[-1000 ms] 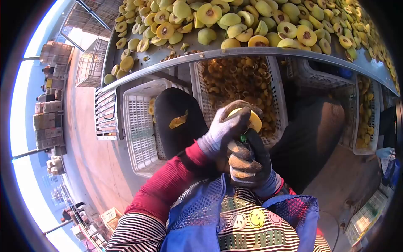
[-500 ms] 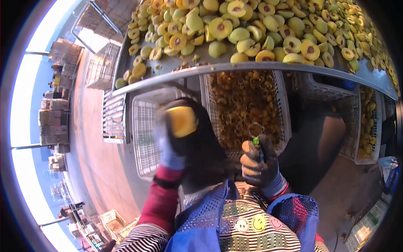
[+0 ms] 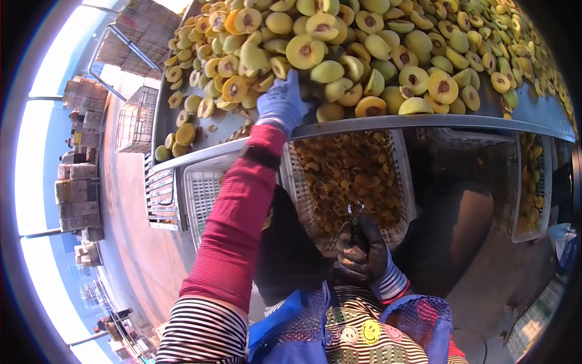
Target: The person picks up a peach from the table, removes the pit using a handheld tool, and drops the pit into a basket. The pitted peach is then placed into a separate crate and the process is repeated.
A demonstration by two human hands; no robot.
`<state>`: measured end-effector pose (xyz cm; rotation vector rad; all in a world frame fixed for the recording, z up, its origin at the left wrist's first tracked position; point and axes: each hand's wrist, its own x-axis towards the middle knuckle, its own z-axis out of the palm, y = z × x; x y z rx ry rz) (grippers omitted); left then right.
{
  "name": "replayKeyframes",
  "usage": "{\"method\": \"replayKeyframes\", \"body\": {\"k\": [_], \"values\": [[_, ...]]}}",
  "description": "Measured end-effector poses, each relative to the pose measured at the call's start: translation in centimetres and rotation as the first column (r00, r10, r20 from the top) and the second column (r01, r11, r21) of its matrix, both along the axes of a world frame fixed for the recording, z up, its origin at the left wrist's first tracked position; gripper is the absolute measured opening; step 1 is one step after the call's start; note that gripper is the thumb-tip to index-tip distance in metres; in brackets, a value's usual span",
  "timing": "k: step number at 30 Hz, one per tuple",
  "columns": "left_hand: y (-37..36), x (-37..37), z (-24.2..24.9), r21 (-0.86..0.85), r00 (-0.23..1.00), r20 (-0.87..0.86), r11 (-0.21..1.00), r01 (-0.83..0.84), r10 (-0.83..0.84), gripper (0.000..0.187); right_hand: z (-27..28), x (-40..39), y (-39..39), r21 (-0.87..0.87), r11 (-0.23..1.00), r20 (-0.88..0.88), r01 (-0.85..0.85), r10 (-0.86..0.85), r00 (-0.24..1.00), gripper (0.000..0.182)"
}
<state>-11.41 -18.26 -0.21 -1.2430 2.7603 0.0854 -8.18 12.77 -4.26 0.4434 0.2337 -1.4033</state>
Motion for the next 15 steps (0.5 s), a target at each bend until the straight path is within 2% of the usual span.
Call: {"method": "replayKeyframes", "body": {"k": [3,4,5,7,8,9,10,11,12,13,14,15], "values": [[-1.9,1.2,-1.1,0.020,0.986,-0.085,0.989,0.145,-0.143,0.075,-1.3,0.2,-0.2,-0.059,0.998,-0.072,-0.026,0.021,0.997,0.049],[-2.4,1.8,-1.0,-0.001,0.953,-0.185,0.969,0.246,-0.242,0.071,-1.1,0.0,-0.1,-0.052,0.998,-0.064,-0.023,0.020,0.998,0.049],[-2.6,2.5,-0.9,0.070,0.951,-0.221,0.970,0.235,-0.214,0.061,-0.6,-0.2,0.0,-0.023,0.997,-0.126,-0.071,0.068,0.990,0.049],[1.1,3.9,1.5,0.170,0.861,-0.497,0.961,0.220,-0.109,0.052,-0.9,-0.3,0.1,0.009,0.994,-0.179,-0.110,0.110,0.978,0.049],[3.6,4.5,2.4,0.427,0.721,-0.686,0.858,0.286,0.100,0.052,-1.8,0.0,0.3,0.038,0.995,-0.852,0.094,-0.017,0.523,0.042],[6.4,5.3,2.8,0.617,0.550,-0.753,0.680,0.397,0.362,0.053,-2.2,0.4,0.6,-0.087,0.966,-0.957,0.242,-0.013,-0.289,0.036],[9.0,6.6,2.5,0.753,0.533,-0.656,0.514,0.412,0.534,0.053,-1.5,0.4,0.5,-0.081,0.968,-0.960,0.238,-0.011,-0.281,0.036],[11.3,7.7,2.1,0.842,0.517,-0.524,0.322,0.432,0.677,0.054,-0.1,0.1,0.2,-0.050,0.956,-0.992,0.288,-0.014,-0.123,0.029],[12.8,8.5,0.6,0.820,0.546,-0.565,0.346,0.456,0.619,0.056,0.9,-0.2,-0.2,-0.011,0.942,-0.999,0.334,-0.024,0.035,0.027],[14.4,8.6,0.0,0.796,0.571,-0.602,0.365,0.482,0.559,0.057,1.4,-0.6,-0.6,-0.007,0.943,-0.999,0.334,-0.020,0.037,0.027],[16.3,8.9,0.1,0.826,0.489,-0.525,0.279,0.489,0.697,0.057,1.8,-1.1,-1.0,-0.100,0.949,-0.951,0.298,-0.003,-0.310,0.027],[17.8,8.6,1.0,0.841,0.399,-0.425,0.190,0.507,0.813,0.057,2.1,-1.2,-1.1,-0.175,0.957,-0.784,0.231,0.006,-0.621,0.027]]}}
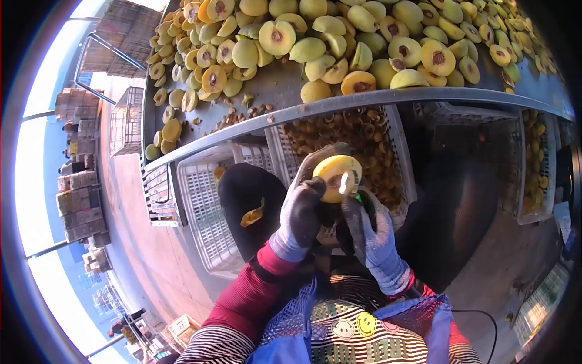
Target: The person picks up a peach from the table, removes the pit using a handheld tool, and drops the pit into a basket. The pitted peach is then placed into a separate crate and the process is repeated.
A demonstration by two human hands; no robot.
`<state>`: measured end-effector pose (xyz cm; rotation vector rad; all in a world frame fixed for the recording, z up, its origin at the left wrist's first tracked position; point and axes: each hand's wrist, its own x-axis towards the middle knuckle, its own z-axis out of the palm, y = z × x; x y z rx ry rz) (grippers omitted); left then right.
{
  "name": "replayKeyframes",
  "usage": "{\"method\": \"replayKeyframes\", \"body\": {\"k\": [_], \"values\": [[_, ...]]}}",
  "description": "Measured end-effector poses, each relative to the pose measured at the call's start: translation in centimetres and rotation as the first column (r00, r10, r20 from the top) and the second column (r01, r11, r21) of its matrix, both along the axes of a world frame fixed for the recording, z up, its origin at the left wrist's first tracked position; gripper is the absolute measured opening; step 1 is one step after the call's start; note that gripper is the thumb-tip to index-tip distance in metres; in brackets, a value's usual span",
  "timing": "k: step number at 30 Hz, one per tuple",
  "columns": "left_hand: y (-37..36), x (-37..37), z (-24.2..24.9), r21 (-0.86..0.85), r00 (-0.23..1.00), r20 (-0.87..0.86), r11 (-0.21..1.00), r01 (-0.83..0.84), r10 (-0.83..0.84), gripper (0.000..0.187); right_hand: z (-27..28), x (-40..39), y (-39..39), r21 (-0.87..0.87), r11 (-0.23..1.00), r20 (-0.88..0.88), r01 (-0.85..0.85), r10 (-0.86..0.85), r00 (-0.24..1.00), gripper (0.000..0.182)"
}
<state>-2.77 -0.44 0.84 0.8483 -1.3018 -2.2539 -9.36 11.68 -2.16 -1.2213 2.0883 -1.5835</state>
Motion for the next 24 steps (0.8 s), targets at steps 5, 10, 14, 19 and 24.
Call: {"method": "replayKeyframes", "body": {"k": [5,10,14,19,24], "values": [[1.3,0.8,0.2,-0.018,0.998,0.059,0.999,-0.027,0.028,0.054,0.9,0.9,0.3,0.015,0.997,0.453,-0.073,0.058,0.890,0.027],[2.5,1.4,-0.2,-0.279,0.989,0.117,0.959,-0.058,0.094,0.040,-0.6,3.2,1.1,-0.097,0.994,0.524,-0.041,0.086,0.847,0.031],[2.4,1.9,-0.4,-0.472,0.994,0.093,0.882,-0.011,0.061,0.038,0.5,3.2,2.1,-0.032,0.989,0.953,-0.145,0.074,0.292,0.031],[1.7,3.2,-1.3,-0.382,0.989,0.053,0.913,0.145,-0.135,0.042,0.8,3.2,3.3,-0.420,0.899,0.878,-0.122,0.368,-0.306,0.034],[1.7,3.4,-1.8,-0.296,0.938,0.256,0.905,0.305,-0.232,0.043,1.2,3.3,3.2,-0.585,0.776,0.143,0.235,0.384,-0.912,0.046]]}}
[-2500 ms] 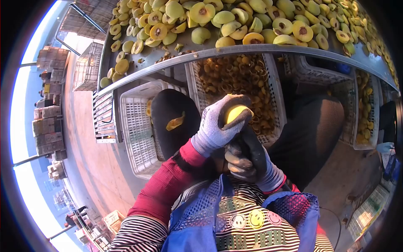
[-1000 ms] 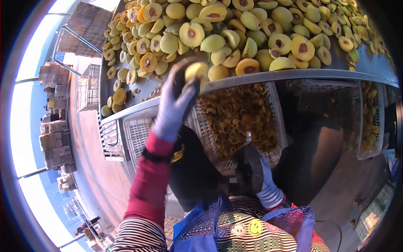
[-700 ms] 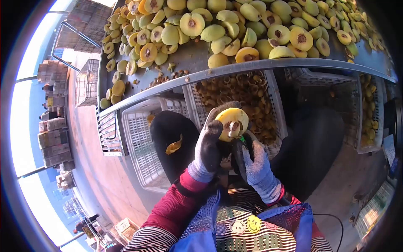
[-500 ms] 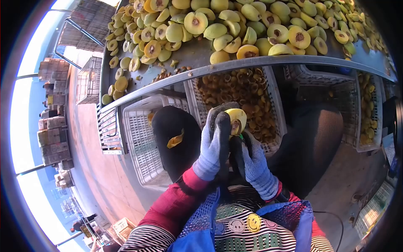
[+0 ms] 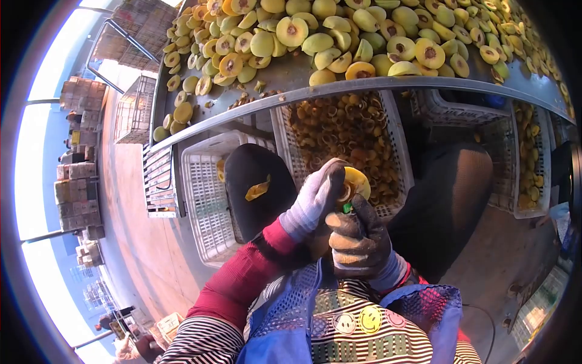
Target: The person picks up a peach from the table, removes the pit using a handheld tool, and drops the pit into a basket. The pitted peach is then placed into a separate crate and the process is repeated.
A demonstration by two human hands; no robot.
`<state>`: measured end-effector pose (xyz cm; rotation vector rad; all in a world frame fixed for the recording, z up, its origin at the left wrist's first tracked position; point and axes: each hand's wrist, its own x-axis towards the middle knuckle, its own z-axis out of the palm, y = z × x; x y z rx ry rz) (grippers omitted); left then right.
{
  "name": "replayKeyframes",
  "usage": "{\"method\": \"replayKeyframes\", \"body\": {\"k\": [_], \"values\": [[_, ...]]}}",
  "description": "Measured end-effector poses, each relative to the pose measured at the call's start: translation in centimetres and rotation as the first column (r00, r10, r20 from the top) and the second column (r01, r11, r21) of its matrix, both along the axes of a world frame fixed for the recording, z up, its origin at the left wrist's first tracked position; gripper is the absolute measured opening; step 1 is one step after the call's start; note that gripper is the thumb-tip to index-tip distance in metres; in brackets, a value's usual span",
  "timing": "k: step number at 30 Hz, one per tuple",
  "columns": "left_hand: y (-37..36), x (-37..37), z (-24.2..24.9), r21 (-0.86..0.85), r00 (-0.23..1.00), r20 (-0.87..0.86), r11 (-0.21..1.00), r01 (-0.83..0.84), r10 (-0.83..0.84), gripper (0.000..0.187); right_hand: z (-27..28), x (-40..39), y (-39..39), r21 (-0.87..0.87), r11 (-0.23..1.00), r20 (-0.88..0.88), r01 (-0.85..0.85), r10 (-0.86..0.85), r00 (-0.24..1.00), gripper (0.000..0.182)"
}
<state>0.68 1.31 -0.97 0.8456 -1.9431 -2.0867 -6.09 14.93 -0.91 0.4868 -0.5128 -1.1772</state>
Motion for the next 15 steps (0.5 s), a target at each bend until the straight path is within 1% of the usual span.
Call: {"method": "replayKeyframes", "body": {"k": [1,2,3,4,5,6,7,8,9,10,11,12,13,14,15], "values": [[0.3,0.0,-0.1,0.035,0.999,0.028,0.999,-0.026,0.025,0.045,-0.1,0.2,0.0,-0.001,1.000,-0.001,-0.005,0.005,1.000,0.046],[0.4,-0.1,0.1,0.033,0.999,0.027,0.999,-0.029,0.028,0.045,-0.3,0.4,-0.2,-0.055,0.997,0.000,0.058,-0.058,0.998,0.046],[0.4,-0.2,0.4,-0.018,0.998,-0.049,0.999,0.035,-0.036,0.046,-0.4,0.6,-0.3,-0.108,0.987,0.006,0.119,-0.120,0.993,0.046],[0.5,-0.2,0.7,-0.072,0.987,-0.119,0.993,0.096,-0.104,0.046,-0.3,0.4,-0.4,-0.109,0.987,0.007,0.115,-0.115,0.993,0.046],[1.3,-0.4,0.8,0.123,0.992,-0.098,0.990,-0.062,0.075,0.050,-0.1,0.0,-0.6,-0.230,0.955,0.021,0.186,-0.186,0.982,0.045],[2.1,-0.6,0.8,0.307,0.968,-0.047,0.926,-0.222,0.247,0.054,0.1,-0.5,-0.7,-0.348,0.903,0.043,0.251,-0.252,0.967,0.045],[1.9,-0.3,0.0,0.374,0.933,-0.028,0.869,-0.324,0.360,0.045,0.0,-0.9,-0.5,-0.281,0.911,0.032,0.303,-0.307,0.951,0.044],[1.6,-0.2,-0.3,0.437,0.886,-0.002,0.797,-0.417,0.464,0.035,-0.9,-1.1,-0.5,-0.287,0.907,0.007,0.309,-0.321,0.947,0.045],[1.3,1.0,0.0,-0.330,0.967,-0.071,0.910,-0.253,0.243,0.032,-1.3,-1.2,-0.4,-0.181,0.949,-0.026,0.259,-0.268,0.963,0.044],[-0.1,1.6,-0.4,0.332,0.831,0.031,0.778,-0.533,0.556,0.032,-1.7,-1.3,-0.4,-0.071,0.975,-0.055,0.209,-0.213,0.976,0.044],[-0.9,2.7,0.1,0.316,0.743,-0.171,0.750,-0.581,0.648,0.038,-2.4,-1.2,-0.1,0.071,0.994,-0.008,0.080,-0.080,0.997,0.047],[-1.9,5.0,0.0,-0.216,0.751,-0.298,0.724,-0.655,0.590,0.047,-3.1,-0.8,0.0,0.066,0.994,-0.010,0.089,-0.088,0.996,0.047],[-4.7,7.4,0.8,-0.054,0.666,-0.247,0.676,-0.735,0.704,0.051,-3.7,-0.6,0.0,0.079,0.996,-0.095,0.043,-0.036,0.995,0.048],[-8.8,11.0,-0.2,-0.328,0.649,-0.256,0.567,-0.756,0.717,0.050,-3.9,-0.9,-0.3,0.089,0.996,-0.186,0.004,0.012,0.982,0.050],[-12.0,12.8,1.9,-0.597,0.686,-0.130,0.495,-0.631,0.716,0.046,-3.2,-1.2,-0.2,0.128,0.992,-0.246,0.018,0.014,0.969,0.052]]}}
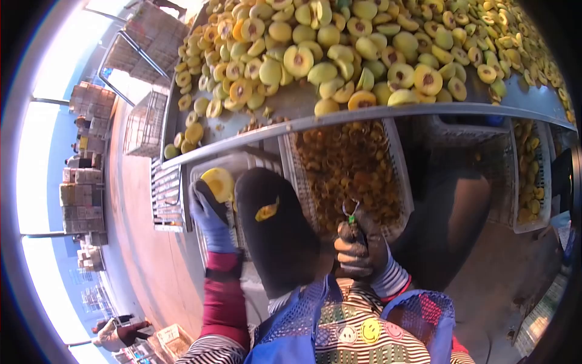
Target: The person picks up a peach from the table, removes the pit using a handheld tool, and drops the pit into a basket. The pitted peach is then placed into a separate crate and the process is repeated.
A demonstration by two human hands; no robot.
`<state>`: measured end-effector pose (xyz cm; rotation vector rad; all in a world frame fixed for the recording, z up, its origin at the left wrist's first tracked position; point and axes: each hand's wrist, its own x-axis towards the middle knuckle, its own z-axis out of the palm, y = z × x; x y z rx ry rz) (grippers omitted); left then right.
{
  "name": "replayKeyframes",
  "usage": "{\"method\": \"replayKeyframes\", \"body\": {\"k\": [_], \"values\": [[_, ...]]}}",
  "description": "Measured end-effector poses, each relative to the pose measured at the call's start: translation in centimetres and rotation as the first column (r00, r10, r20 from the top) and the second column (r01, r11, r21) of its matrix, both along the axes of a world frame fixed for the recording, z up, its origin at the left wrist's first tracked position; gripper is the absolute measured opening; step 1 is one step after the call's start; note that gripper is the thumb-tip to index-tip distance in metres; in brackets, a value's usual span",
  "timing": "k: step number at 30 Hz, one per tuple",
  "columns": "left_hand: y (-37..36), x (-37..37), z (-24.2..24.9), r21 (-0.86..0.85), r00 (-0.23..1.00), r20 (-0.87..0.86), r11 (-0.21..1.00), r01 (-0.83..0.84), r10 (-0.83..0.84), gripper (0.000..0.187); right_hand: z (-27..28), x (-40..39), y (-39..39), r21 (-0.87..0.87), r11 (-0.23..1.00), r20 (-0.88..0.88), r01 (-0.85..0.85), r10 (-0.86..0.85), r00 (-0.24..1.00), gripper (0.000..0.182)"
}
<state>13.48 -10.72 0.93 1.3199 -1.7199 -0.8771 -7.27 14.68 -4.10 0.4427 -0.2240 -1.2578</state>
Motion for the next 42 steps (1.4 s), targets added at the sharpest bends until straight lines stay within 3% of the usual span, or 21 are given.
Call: {"method": "replayKeyframes", "body": {"k": [1,3,4,7,9,10,15,18,20,21,23,24,26,27,29,30,33,35,37,38,42], "values": [[-2.1,1.1,1.1,-0.113,0.952,0.300,0.993,-0.025,0.058,0.042,0.0,-0.2,0.0,-0.017,1.000,-0.009,0.008,-0.008,1.000,0.052],[-3.2,-0.3,2.0,-0.374,0.546,0.787,0.926,0.050,0.288,0.045,-0.5,-0.4,-0.4,0.064,0.997,-0.095,0.034,-0.028,0.995,0.051],[-3.9,-2.2,1.9,-0.401,0.768,0.627,0.899,0.174,0.131,0.043,-0.5,-0.6,-0.8,0.099,0.993,-0.227,0.057,-0.033,0.973,0.052],[-3.3,-13.3,3.7,-0.197,0.875,0.413,0.913,0.358,-0.253,0.045,0.0,-0.7,-1.5,0.262,0.965,-0.418,0.026,0.089,0.904,0.053],[-5.0,-17.2,2.7,-0.130,0.855,0.456,0.932,0.339,-0.248,0.048,0.1,-0.7,-1.8,0.381,0.925,-0.431,0.006,0.172,0.886,0.053],[-6.7,-22.9,2.8,-0.373,0.752,0.652,0.821,0.433,-0.101,0.062,-0.2,-0.8,-1.8,0.351,0.936,-0.502,0.020,0.170,0.848,0.052],[-11.4,-28.8,1.5,-0.171,0.525,0.802,0.731,0.660,-0.286,0.062,0.9,-1.6,-2.5,0.495,0.854,-0.588,0.159,0.194,0.785,0.043],[-10.9,-26.9,1.6,-0.159,0.644,0.653,0.760,0.630,-0.398,0.054,-1.0,-1.0,-1.8,0.399,0.893,-0.696,0.208,0.147,0.703,0.031],[-7.8,-24.6,1.8,-0.093,0.760,0.376,0.794,0.601,-0.531,0.049,-1.6,-1.2,-1.6,0.270,0.907,-0.957,0.323,0.215,0.197,0.020],[-5.8,-23.2,1.8,0.000,0.774,0.133,0.781,0.624,-0.619,0.046,-0.9,-1.9,-1.8,0.281,0.902,-0.953,0.327,0.223,0.204,0.020],[-0.1,-21.1,4.2,0.124,0.618,0.284,0.668,0.734,-0.733,0.041,1.7,-4.1,-2.4,0.401,0.819,-0.818,0.411,0.119,0.562,0.024],[1.5,-20.3,4.0,0.225,0.541,0.174,0.568,0.792,-0.823,0.042,2.1,-4.1,-3.1,0.417,0.814,-0.812,0.404,0.133,0.569,0.024],[4.3,-18.1,1.7,0.433,0.491,-0.264,0.353,0.829,-0.830,0.047,2.9,-3.6,-4.4,0.047,0.685,-0.999,0.727,0.042,0.025,0.029],[6.3,-17.9,2.6,0.553,0.621,-0.343,0.383,0.740,-0.705,0.051,3.4,-3.8,-4.3,0.057,0.685,-0.998,0.727,0.055,0.026,0.029],[8.8,-17.3,2.8,0.591,0.734,-0.479,0.441,0.675,-0.482,0.050,4.5,-4.1,-3.8,0.213,0.767,-0.925,0.605,-0.041,0.377,0.029],[9.9,-16.7,1.6,0.466,0.625,-0.688,0.436,0.770,-0.369,0.049,4.7,-4.0,-3.3,0.228,0.790,-0.747,0.569,-0.233,0.622,0.026],[13.1,-15.5,0.6,0.494,0.809,-0.509,0.670,0.554,-0.293,0.053,4.8,-3.1,-3.4,0.216,0.854,-0.829,0.474,-0.096,0.552,0.026],[12.5,-14.8,0.1,0.583,0.819,-0.558,0.638,0.503,-0.135,0.049,3.1,-1.7,-3.7,0.167,0.853,-0.879,0.495,-0.099,0.466,0.022],[12.3,-14.3,-0.7,0.550,0.843,-0.527,0.712,0.437,-0.110,0.047,2.7,-1.5,-3.5,-0.234,0.732,-0.957,0.640,-0.057,-0.284,0.020],[12.4,-14.1,-0.7,0.548,0.841,-0.532,0.715,0.435,-0.105,0.047,2.9,-2.3,-3.0,-0.521,0.720,-0.660,0.458,-0.001,-0.751,0.020],[13.4,-13.8,-0.5,0.445,0.904,-0.356,0.808,0.386,-0.235,0.040,4.1,-1.0,-2.3,-0.276,0.870,-0.736,0.409,0.082,-0.672,0.026]]}}
